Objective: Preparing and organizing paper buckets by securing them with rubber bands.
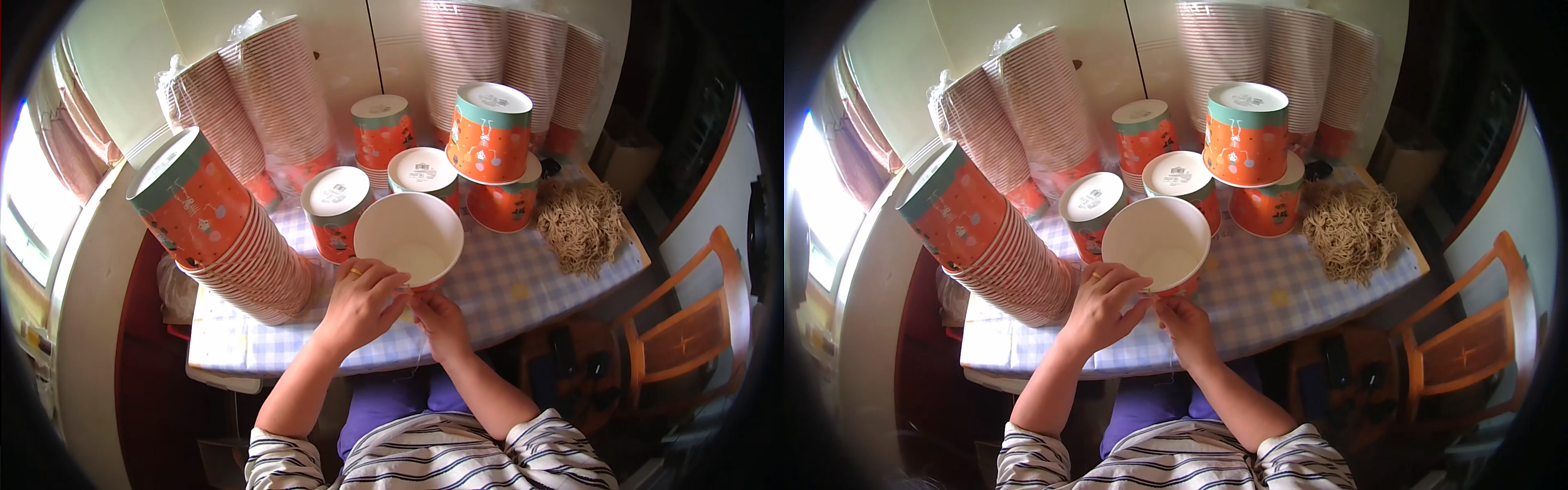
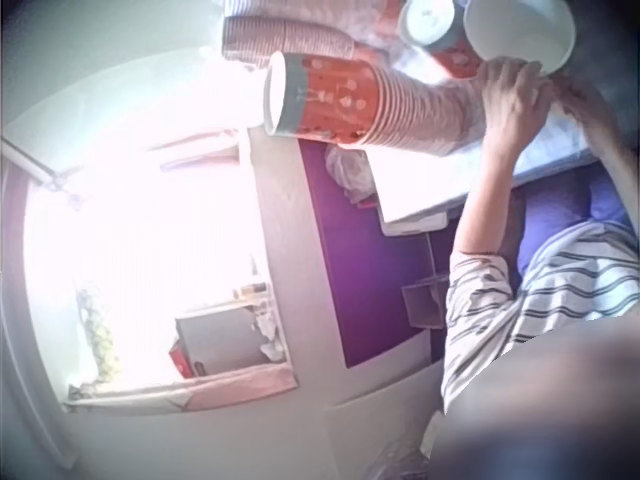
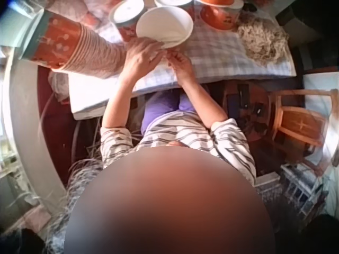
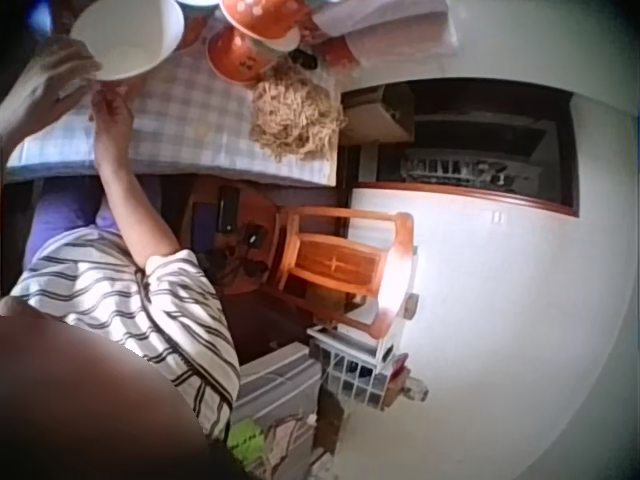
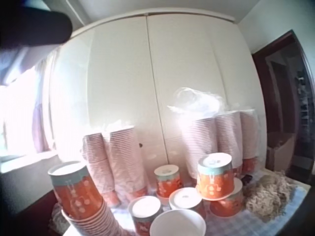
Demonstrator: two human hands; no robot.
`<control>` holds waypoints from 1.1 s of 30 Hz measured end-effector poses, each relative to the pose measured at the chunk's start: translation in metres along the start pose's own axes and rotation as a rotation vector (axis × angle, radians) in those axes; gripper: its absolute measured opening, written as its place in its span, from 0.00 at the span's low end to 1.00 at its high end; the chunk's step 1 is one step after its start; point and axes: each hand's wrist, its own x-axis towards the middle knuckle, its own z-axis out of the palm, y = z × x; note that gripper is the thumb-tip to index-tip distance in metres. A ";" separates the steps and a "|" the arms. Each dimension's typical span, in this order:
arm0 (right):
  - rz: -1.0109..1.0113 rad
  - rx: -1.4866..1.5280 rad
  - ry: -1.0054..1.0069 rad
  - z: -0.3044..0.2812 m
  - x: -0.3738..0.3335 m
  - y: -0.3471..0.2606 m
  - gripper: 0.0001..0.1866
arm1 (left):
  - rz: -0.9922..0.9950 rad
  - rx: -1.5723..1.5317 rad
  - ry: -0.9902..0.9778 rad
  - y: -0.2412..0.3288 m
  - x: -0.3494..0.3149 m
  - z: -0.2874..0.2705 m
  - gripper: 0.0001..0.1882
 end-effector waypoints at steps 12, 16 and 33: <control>0.028 0.055 0.036 0.005 0.001 -0.001 0.06 | 0.166 -0.071 0.028 -0.009 0.007 0.015 0.23; 0.038 0.042 0.038 0.010 -0.003 -0.006 0.04 | 0.193 -0.071 0.024 -0.009 0.009 0.013 0.24; 0.040 0.079 -0.014 0.008 -0.006 -0.002 0.05 | 0.228 -0.183 0.019 -0.017 0.015 0.008 0.23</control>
